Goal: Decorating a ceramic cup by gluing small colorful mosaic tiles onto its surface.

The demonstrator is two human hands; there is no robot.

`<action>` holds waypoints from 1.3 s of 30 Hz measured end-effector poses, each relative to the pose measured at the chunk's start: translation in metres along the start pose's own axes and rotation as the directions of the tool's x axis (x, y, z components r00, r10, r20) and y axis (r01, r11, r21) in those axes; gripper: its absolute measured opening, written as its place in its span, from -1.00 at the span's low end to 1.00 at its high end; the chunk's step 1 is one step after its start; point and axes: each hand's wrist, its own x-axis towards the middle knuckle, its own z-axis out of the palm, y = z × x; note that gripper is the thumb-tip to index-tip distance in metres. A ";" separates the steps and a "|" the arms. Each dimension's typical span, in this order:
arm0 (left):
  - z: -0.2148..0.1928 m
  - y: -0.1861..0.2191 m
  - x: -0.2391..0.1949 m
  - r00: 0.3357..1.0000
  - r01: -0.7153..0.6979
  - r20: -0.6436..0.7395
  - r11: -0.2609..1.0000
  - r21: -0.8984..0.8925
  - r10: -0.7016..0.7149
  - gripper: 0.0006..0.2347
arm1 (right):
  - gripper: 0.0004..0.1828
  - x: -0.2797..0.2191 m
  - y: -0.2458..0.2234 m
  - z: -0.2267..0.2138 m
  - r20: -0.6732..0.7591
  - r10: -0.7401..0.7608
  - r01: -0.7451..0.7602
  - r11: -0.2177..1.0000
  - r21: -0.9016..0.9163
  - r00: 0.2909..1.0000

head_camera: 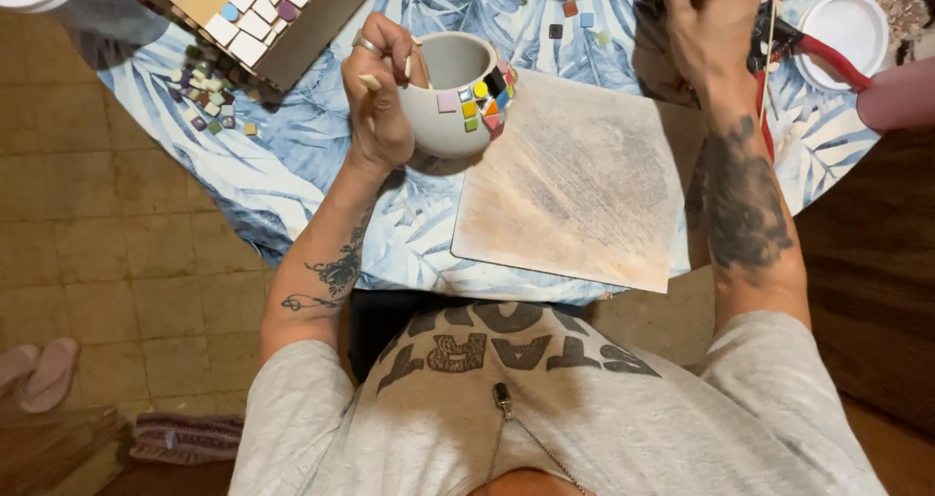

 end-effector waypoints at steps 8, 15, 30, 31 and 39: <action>0.004 0.006 0.004 1.000 0.015 0.015 0.959 -0.281 -0.011 -0.52 | -0.96 -0.039 -0.093 -0.070 0.330 0.457 -0.561 0.613 0.556 0.826; 0.004 0.005 0.003 0.997 0.005 0.072 0.947 -0.322 0.019 -0.52 | -0.86 -0.086 -0.139 -0.073 0.397 0.595 -0.631 0.252 0.733 0.699; 0.000 -0.004 0.003 0.982 -0.064 0.136 0.916 -0.397 0.128 -0.54 | -0.85 -0.093 -0.175 -0.056 0.451 0.574 -0.602 0.094 0.793 0.684; 0.000 -0.003 0.003 0.984 -0.053 0.140 0.926 -0.374 0.113 -0.53 | -0.86 -0.094 -0.176 -0.057 0.455 0.576 -0.603 0.085 0.793 0.679; -0.001 -0.003 0.003 0.979 -0.013 0.185 0.925 -0.381 0.090 -0.52 | -0.87 -0.094 -0.177 -0.051 0.464 0.579 -0.602 0.060 0.796 0.671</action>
